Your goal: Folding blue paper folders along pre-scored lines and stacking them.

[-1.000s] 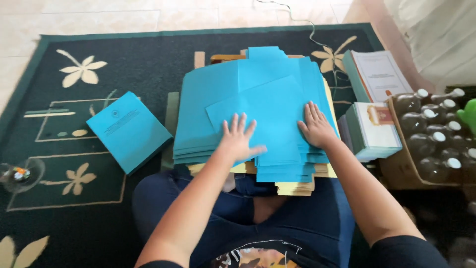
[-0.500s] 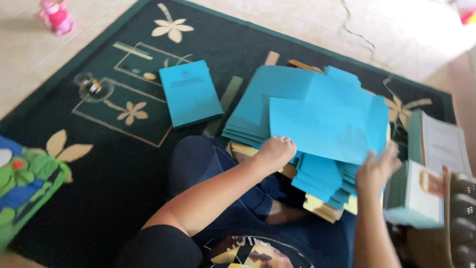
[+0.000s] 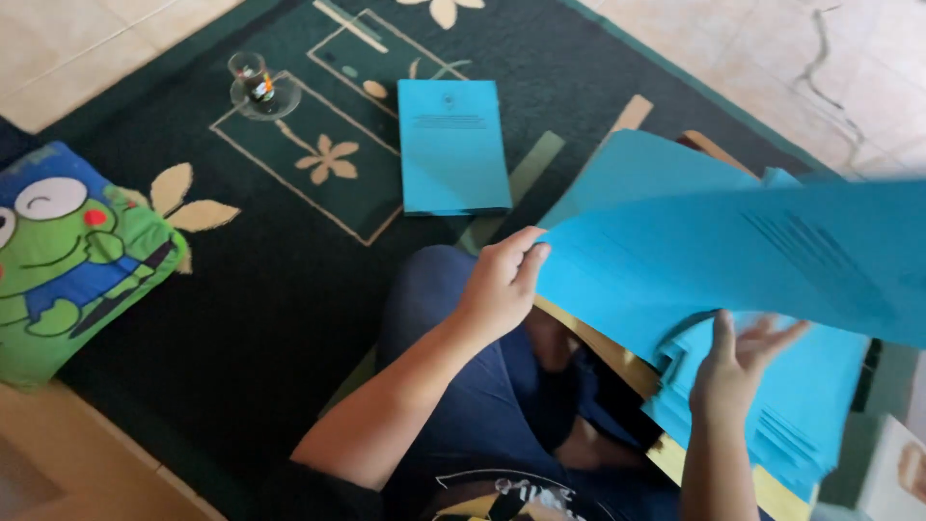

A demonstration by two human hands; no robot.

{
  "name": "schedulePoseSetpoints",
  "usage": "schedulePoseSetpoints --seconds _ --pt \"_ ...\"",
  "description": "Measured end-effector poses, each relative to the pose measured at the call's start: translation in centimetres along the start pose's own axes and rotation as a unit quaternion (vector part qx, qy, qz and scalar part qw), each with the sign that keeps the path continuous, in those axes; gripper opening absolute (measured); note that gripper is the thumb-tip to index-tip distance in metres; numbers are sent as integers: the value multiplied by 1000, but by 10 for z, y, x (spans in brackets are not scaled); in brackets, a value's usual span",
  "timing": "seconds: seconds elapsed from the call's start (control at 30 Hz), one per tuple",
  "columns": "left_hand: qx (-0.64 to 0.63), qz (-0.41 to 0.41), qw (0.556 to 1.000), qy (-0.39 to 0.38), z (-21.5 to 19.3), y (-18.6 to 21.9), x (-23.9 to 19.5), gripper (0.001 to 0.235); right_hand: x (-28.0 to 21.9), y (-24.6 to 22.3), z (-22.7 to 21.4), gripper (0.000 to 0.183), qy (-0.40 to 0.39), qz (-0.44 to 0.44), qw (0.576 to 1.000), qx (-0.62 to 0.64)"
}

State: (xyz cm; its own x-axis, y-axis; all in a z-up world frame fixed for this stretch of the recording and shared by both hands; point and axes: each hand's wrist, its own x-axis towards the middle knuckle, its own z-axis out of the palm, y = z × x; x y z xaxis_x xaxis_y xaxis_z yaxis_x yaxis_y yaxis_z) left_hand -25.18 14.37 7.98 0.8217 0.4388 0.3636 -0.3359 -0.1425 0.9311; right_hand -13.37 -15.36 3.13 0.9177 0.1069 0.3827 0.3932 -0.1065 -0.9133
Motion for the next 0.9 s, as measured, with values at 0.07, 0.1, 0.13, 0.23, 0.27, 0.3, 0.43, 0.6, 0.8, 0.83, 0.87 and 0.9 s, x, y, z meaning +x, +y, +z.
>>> schedulePoseSetpoints --seconds 0.07,0.1,0.13,0.23,0.27,0.3,0.43,0.6,0.8,0.83,0.87,0.9 --pt "-25 -50 998 4 -18 -21 5 23 6 -18 36 51 -31 86 994 -55" --pt "-52 -93 994 2 -26 -31 8 28 10 -27 53 37 -54 167 978 -110" --pt "-53 -96 994 7 -32 -47 11 28 17 -21 67 37 -60 168 978 -112" --pt "-63 -67 993 75 -49 -85 25 20 46 -1 109 40 -86 160 981 -64" --pt "-45 -59 992 101 -55 -89 33 22 59 6 125 39 -94 134 985 -57" --pt "-27 -52 990 126 -60 -94 41 26 72 13 140 40 -103 108 988 -49" --pt "57 -50 981 176 -88 -153 93 40 139 41 219 20 -126 66 988 -55" --pt "215 3 951 222 -138 -252 138 53 221 138 309 30 -266 -39 962 -55" --pt "312 -75 941 111 -176 -376 96 68 210 240 363 41 -297 106 942 -114" --pt "313 -81 940 112 -178 -393 89 68 209 254 364 41 -302 110 940 -115" --pt "343 -56 933 94 -178 -408 79 74 206 267 362 44 -283 148 935 -158" --pt "373 -30 924 76 -178 -422 69 80 202 280 358 47 -262 184 926 -201"
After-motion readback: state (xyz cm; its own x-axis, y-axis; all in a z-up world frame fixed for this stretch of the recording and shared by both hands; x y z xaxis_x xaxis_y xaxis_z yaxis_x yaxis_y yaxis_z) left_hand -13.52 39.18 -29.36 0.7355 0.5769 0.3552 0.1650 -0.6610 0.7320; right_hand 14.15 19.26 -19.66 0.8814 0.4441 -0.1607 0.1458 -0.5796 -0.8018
